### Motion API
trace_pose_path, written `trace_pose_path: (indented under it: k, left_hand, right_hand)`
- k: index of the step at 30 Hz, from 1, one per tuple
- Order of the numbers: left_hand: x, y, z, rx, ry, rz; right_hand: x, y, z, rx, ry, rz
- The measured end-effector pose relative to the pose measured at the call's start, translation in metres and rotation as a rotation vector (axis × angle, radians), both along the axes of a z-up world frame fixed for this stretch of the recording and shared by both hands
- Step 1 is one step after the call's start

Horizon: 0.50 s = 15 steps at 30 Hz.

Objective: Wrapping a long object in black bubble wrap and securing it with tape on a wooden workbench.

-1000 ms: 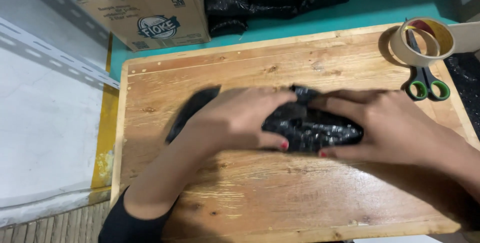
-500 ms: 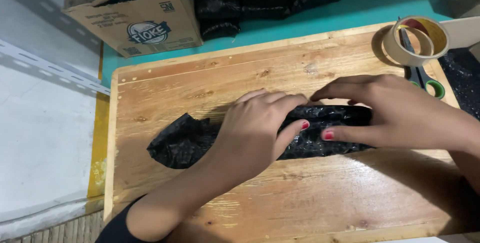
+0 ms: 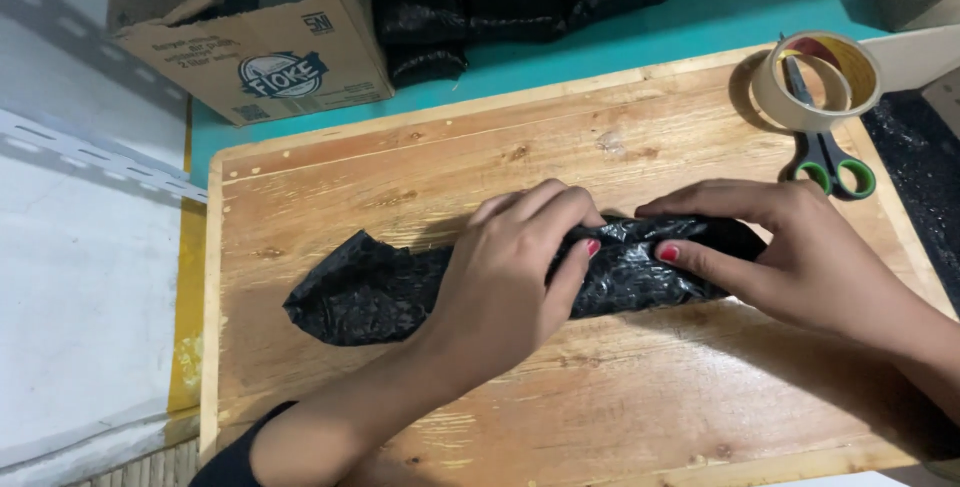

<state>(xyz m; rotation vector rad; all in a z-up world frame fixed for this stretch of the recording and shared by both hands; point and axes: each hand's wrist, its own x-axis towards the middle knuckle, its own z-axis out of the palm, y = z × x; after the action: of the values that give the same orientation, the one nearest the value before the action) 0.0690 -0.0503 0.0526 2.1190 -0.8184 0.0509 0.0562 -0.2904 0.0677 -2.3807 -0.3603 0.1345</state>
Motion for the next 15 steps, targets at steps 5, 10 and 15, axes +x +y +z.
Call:
trace_pose_path:
  k: [5, 10, 15]
  left_hand:
    - [-0.001, 0.001, -0.001, -0.004, -0.069, -0.053]
    - [0.004, 0.0, 0.0, 0.027, -0.081, -0.068]
    - [0.003, 0.001, -0.002, 0.009, -0.092, -0.059]
  right_hand:
    - [-0.006, -0.015, 0.002, -0.13, -0.152, 0.023]
    - [-0.016, -0.028, -0.011, -0.316, -0.465, 0.064]
    - [-0.021, -0.032, -0.013, -0.552, -0.603, 0.101]
